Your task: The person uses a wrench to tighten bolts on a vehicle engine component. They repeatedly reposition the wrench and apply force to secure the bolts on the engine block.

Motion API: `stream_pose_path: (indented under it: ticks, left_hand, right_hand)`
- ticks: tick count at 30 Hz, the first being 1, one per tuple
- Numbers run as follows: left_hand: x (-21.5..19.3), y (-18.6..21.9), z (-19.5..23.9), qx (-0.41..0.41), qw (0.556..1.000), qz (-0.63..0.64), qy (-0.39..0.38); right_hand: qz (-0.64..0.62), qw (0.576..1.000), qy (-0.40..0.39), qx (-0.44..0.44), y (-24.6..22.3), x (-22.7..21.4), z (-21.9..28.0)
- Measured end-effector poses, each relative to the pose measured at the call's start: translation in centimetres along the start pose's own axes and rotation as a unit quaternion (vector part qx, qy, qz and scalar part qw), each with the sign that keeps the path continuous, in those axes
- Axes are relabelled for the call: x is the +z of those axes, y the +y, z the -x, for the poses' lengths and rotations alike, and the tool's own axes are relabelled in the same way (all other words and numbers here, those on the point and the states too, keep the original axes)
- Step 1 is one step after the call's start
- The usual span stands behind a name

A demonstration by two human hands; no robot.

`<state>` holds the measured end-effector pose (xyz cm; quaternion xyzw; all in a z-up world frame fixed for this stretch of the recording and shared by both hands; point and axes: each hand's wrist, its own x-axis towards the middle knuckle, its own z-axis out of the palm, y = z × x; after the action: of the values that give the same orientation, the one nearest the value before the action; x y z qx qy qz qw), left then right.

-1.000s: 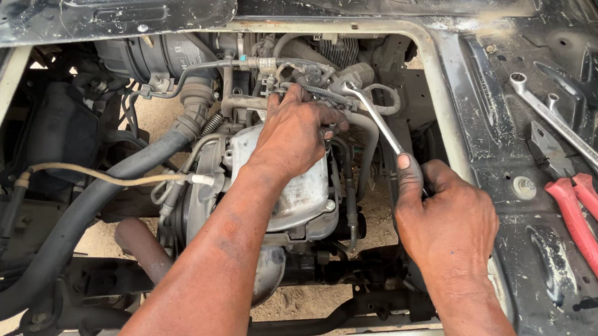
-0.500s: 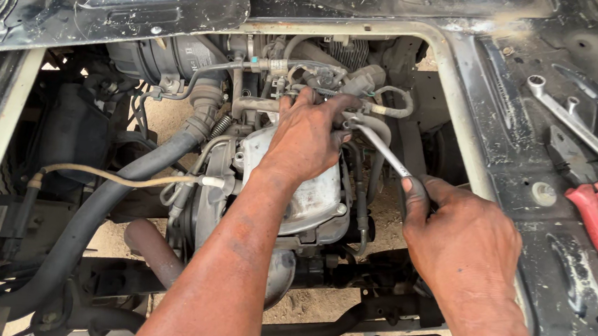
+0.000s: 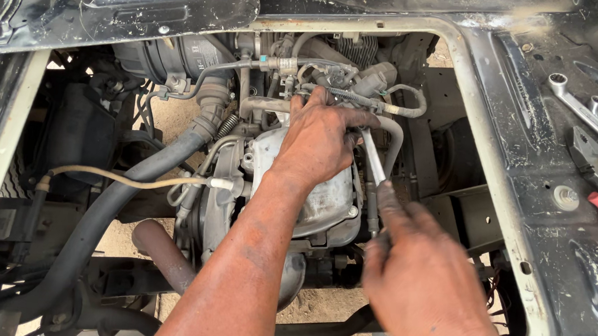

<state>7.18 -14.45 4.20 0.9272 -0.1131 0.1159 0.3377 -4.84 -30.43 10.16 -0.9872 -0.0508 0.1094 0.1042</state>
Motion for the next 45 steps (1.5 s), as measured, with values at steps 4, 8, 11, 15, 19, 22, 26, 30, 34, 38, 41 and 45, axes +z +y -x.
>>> stream_pose_path:
  ticks: [4, 8, 11, 15, 19, 22, 26, 30, 34, 38, 41, 45]
  left_hand:
    - [0.0, -0.1, 0.0, 0.026, 0.999, 0.005, 0.021]
    - [0.1, -0.1, 0.0, -0.027, 0.999, 0.009, -0.015]
    - [0.4, 0.1, -0.2, -0.002, 1.000, -0.003, -0.012]
    - [0.6, -0.7, 0.3, 0.031, 0.999, 0.019, -0.021]
    - [0.7, -1.3, -0.2, 0.024, 0.994, 0.088, -0.068]
    - [1.4, -1.6, -0.4, 0.020, 0.994, 0.053, -0.097]
    - [1.8, -1.5, -0.7, 0.015, 0.992, 0.051, -0.118]
    - [0.7, -1.2, -0.8, -0.005, 0.985, 0.057, -0.160]
    - [0.0, -0.6, -0.8, 0.003, 0.983, 0.045, -0.177]
    - [-0.5, -0.8, -1.0, 0.011, 0.985, 0.054, -0.161]
    - [-0.4, -0.7, -0.8, 0.001, 0.983, 0.055, -0.176]
    - [-0.5, -0.4, -0.8, -0.001, 0.985, 0.072, -0.158]
  right_hand:
    - [0.048, 0.999, -0.026, -0.005, -1.1, -0.5, -0.2]
    - [0.146, 0.987, -0.036, 0.061, 0.1, -1.1, -1.0]
    - [0.117, 0.989, 0.094, 0.019, 0.4, -0.4, -1.3]
    - [0.158, 0.980, 0.117, 0.041, -0.3, 0.7, -1.5]
    - [0.124, 0.979, 0.161, 0.027, 0.0, 0.5, -2.1]
    - [0.164, 0.968, 0.185, 0.045, 0.4, 1.2, -2.3]
    - [0.187, 0.960, 0.202, 0.048, 0.5, 1.8, -2.3]
    - [0.213, 0.946, 0.242, 0.030, 0.7, 1.8, -2.5]
    - [0.252, 0.929, 0.267, 0.038, 1.9, 2.0, -2.7]
    - [0.324, 0.895, 0.305, 0.036, 3.3, 2.6, -3.8]
    - [0.304, 0.889, 0.342, 0.024, 4.2, 2.9, -4.4]
    - [0.251, 0.912, 0.319, 0.061, 4.3, 2.5, -5.4]
